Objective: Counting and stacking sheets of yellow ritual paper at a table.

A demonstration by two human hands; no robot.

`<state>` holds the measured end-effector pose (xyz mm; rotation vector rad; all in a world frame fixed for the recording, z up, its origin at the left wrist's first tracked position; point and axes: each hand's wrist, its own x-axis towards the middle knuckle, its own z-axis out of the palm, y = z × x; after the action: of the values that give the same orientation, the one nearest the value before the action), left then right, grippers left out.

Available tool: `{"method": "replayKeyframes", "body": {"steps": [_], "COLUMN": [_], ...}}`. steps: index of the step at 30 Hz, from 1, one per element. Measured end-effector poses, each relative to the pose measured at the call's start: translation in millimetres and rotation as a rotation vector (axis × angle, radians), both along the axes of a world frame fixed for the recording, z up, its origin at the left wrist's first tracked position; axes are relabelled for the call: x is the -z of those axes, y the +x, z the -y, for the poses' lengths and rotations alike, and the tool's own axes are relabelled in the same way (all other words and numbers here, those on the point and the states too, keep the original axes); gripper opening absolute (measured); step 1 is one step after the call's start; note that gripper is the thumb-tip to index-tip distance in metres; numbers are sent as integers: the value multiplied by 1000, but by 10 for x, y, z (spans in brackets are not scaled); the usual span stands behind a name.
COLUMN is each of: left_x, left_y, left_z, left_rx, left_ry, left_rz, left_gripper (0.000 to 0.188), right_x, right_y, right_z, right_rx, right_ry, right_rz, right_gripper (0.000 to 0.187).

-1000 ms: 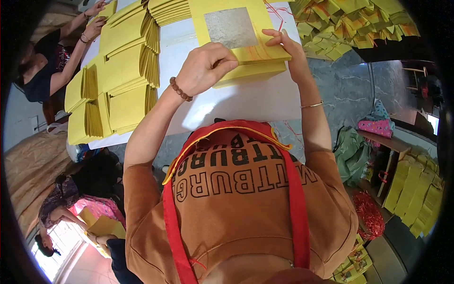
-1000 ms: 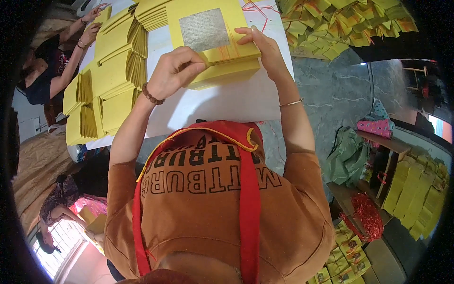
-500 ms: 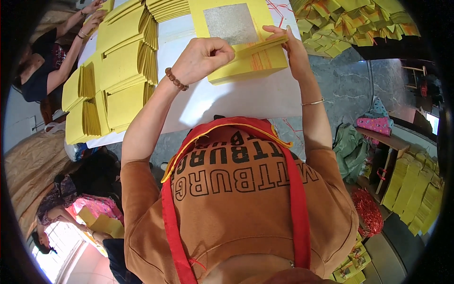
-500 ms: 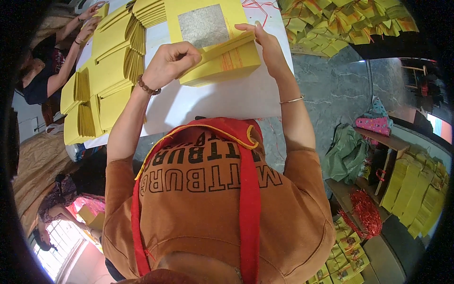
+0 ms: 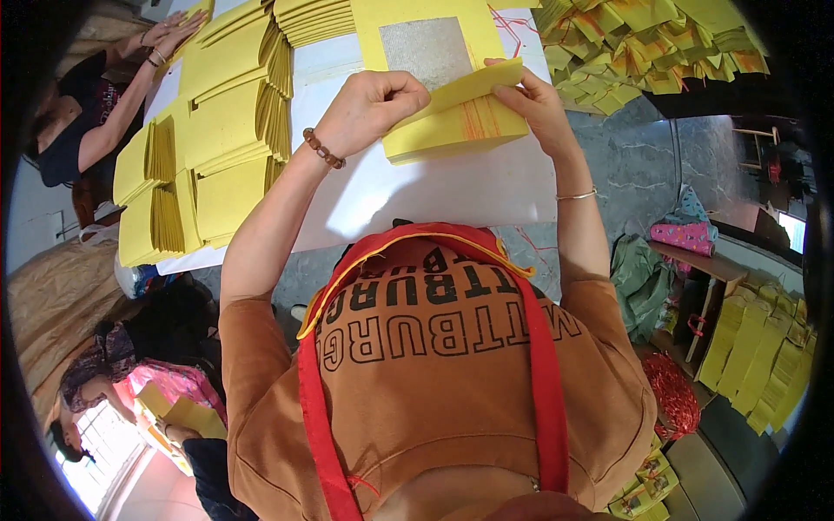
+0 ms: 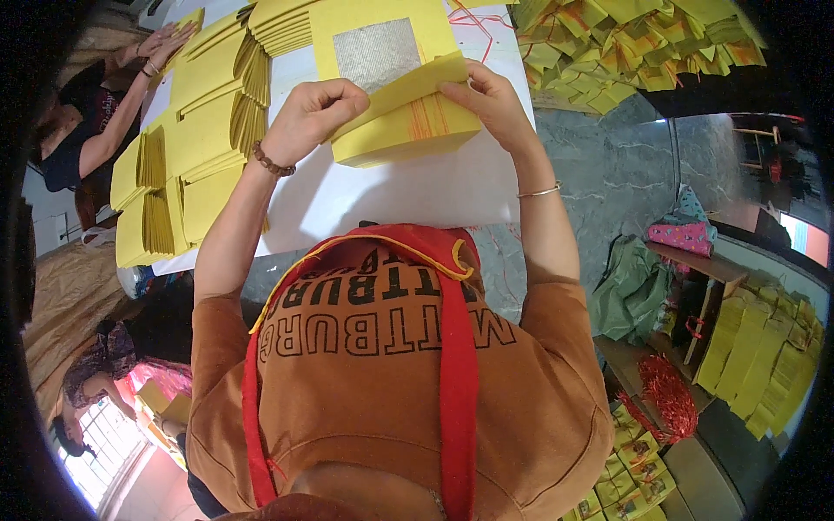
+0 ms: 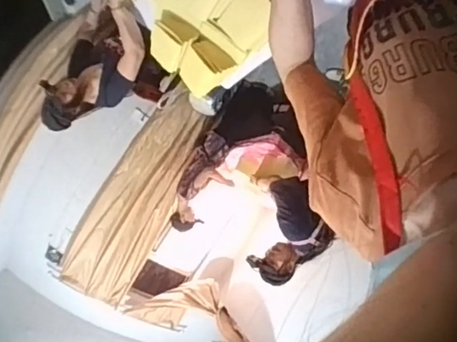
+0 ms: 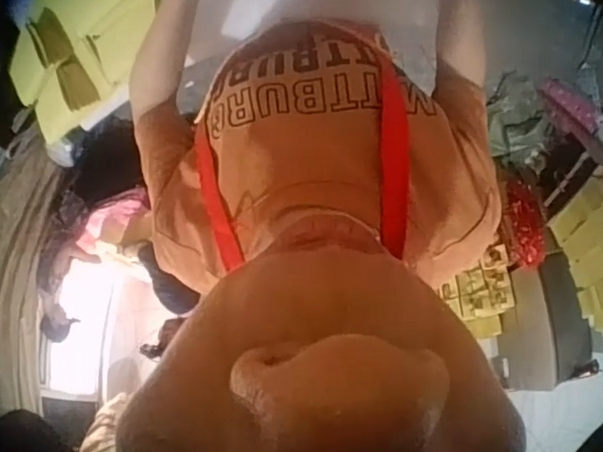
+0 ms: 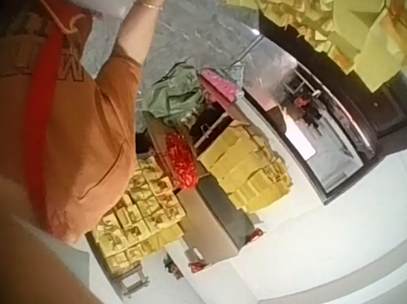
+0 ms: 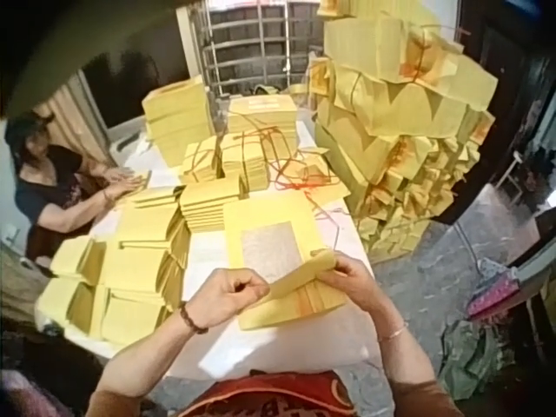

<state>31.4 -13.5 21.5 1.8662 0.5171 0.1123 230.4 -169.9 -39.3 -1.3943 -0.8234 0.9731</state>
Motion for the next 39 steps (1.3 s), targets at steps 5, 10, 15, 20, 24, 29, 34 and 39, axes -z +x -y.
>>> {"method": "replayKeyframes", "body": {"steps": [5,10,15,20,24,29,34,39], "left_x": [58,5,-24,36,40,69,16,14], "left_y": [8,-5,-14,-23,-24,-35,-78,-283], "left_z": [-23,-38,-58,-78,-75,-93,-151,-387], "left_rx": [57,96,122,144,148,176,178,311], "left_ry": [-20,-29,-19,-24,-7,-24,-66,383], "left_rz": [75,26,-47,29,43,79,171,324], "left_gripper": [18,22,27,28,28,29,28,60], "right_x": [-44,-49,-55,18,53,-23,5,-7], "right_y": [-21,9,12,38,45,4,48,26], "right_z": [7,7,9,7,6,-2,-1,-37], "right_rx": [-15,-39,-39,-60,-43,-25,-37,-2], "right_ry": [-2,4,-35,12,10,-21,111,125], "right_rz": [111,96,89,155,199,138,223,123], "right_gripper": [38,49,49,44,44,37,26,18]}}
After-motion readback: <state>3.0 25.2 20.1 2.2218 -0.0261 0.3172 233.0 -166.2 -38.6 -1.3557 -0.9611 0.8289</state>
